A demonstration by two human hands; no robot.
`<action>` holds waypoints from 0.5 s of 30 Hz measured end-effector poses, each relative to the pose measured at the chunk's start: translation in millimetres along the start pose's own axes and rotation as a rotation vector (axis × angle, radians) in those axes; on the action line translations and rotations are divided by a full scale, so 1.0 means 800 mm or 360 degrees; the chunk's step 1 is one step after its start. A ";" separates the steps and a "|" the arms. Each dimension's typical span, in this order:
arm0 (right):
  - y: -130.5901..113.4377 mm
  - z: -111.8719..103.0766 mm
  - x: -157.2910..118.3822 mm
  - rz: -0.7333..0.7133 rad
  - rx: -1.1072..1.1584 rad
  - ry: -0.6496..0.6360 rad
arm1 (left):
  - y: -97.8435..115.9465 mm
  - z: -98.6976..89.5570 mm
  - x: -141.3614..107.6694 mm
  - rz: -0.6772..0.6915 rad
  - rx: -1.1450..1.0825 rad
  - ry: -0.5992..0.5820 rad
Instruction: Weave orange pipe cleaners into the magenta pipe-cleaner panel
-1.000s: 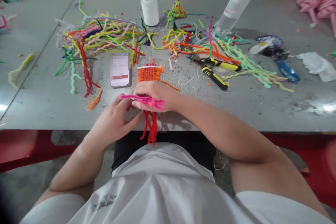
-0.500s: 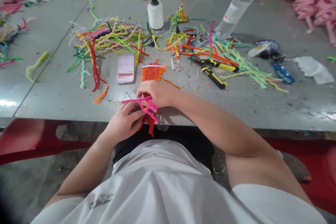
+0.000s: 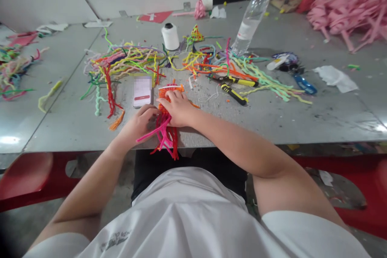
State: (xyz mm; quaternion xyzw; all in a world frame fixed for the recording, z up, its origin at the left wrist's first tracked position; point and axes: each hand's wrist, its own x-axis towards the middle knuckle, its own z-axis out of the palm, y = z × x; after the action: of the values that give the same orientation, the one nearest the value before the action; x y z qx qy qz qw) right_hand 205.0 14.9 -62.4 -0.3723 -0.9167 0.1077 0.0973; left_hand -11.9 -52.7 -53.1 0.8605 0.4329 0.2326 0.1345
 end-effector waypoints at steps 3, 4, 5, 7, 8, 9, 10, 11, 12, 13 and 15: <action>0.001 -0.002 0.002 0.0073 -0.0016 -0.0034 | -0.011 0.000 0.022 0.0174 0.0146 -0.0023; 0.004 -0.004 0.002 0.0061 -0.0018 -0.0048 | -0.014 0.000 0.029 0.0247 0.0193 -0.0056; 0.008 -0.006 0.003 0.0035 -0.0016 -0.0066 | -0.016 0.000 0.034 0.0324 0.0238 -0.0095; 0.020 -0.011 0.005 -0.0048 0.0000 -0.0121 | -0.017 0.001 0.041 0.0444 0.0326 -0.0156; 0.026 -0.015 0.005 -0.0093 0.0015 -0.0151 | -0.015 0.002 0.044 0.0476 0.0362 -0.0161; 0.032 -0.018 0.005 -0.0132 0.0032 -0.0174 | -0.014 0.003 0.045 0.0489 0.0388 -0.0153; 0.037 -0.022 0.005 -0.0161 0.0046 -0.0197 | -0.011 0.005 0.045 0.0488 0.0401 -0.0142; 0.040 -0.026 0.004 -0.0180 0.0051 -0.0220 | -0.009 0.008 0.045 0.0476 0.0401 -0.0136; 0.041 -0.031 0.003 -0.0187 0.0041 -0.0243 | -0.006 0.010 0.045 0.0459 0.0393 -0.0135; 0.040 -0.036 0.002 -0.0177 0.0012 -0.0259 | -0.004 0.013 0.045 0.0441 0.0385 -0.0141; 0.034 -0.047 -0.003 -0.0136 -0.0097 -0.0266 | -0.002 0.018 0.046 0.0409 0.0379 -0.0180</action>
State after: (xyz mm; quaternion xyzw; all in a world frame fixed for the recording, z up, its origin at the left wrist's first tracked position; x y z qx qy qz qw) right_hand 234.3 37.2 -34.2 -0.3254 -0.9395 0.1061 0.0136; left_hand 13.4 -22.8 -55.6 0.9302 0.3357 0.1462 0.0249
